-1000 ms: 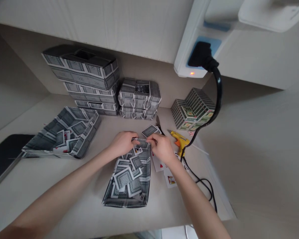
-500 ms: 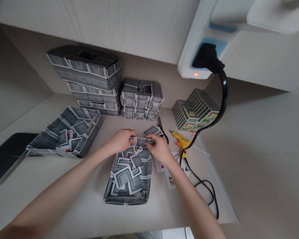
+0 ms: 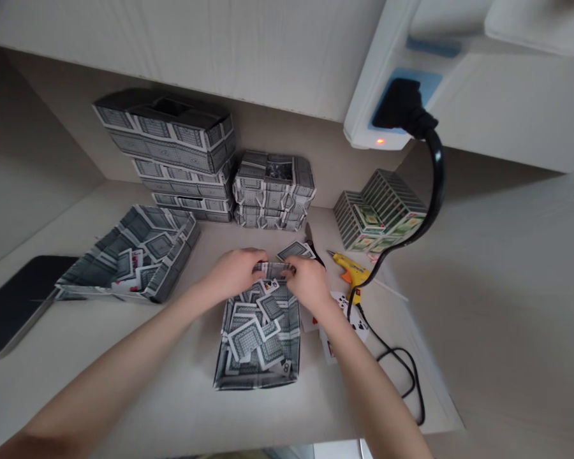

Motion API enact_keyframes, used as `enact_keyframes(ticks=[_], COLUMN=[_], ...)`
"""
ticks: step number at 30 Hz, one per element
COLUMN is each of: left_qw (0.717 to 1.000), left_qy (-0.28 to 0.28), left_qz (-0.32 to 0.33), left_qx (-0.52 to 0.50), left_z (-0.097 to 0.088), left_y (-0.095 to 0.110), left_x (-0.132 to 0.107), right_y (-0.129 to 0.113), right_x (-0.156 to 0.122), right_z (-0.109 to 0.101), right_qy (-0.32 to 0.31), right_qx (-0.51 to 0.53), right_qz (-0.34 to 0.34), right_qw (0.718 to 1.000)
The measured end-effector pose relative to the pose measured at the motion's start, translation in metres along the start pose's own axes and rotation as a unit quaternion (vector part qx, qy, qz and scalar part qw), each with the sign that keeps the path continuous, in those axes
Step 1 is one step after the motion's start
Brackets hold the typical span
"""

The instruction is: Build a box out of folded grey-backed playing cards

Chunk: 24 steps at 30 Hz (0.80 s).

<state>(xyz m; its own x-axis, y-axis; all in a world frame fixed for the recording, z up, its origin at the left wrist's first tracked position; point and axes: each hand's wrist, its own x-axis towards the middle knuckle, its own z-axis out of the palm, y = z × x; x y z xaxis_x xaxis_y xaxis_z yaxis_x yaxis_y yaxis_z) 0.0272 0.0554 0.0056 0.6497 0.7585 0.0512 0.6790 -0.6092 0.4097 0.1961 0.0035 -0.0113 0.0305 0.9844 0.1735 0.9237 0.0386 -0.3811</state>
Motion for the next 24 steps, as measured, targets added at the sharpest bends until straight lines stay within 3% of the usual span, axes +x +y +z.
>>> enact_keyframes(ticks=[3,6,11,19,24], left_qw=[0.999,0.999,0.998,0.994,0.984], left_qy=[0.011,0.0,0.005,0.034,0.004], left_qz=[-0.03,-0.05,-0.068,-0.018,-0.035], left_qx=[0.033,0.019,0.003,-0.097,-0.173], left_z=[0.0,0.0,0.003,0.008,0.006], left_y=[0.007,0.009,0.004,-0.002,-0.004], left_x=[-0.003,-0.002,0.002,0.004,0.004], right_y=[-0.008,-0.013,-0.012,-0.003,-0.002], right_x=[0.0,-0.002,-0.003,-0.007,-0.009], right_z=[-0.004,-0.002,0.006,0.011,0.012], right_qy=[0.013,0.05,0.079,0.109,0.118], right_qx=[-0.019,0.06,0.116,0.115,0.119], right_qz=[-0.053,-0.093,-0.078,-0.08,-0.089], right_qw=[0.998,0.993,0.987,0.984,0.982])
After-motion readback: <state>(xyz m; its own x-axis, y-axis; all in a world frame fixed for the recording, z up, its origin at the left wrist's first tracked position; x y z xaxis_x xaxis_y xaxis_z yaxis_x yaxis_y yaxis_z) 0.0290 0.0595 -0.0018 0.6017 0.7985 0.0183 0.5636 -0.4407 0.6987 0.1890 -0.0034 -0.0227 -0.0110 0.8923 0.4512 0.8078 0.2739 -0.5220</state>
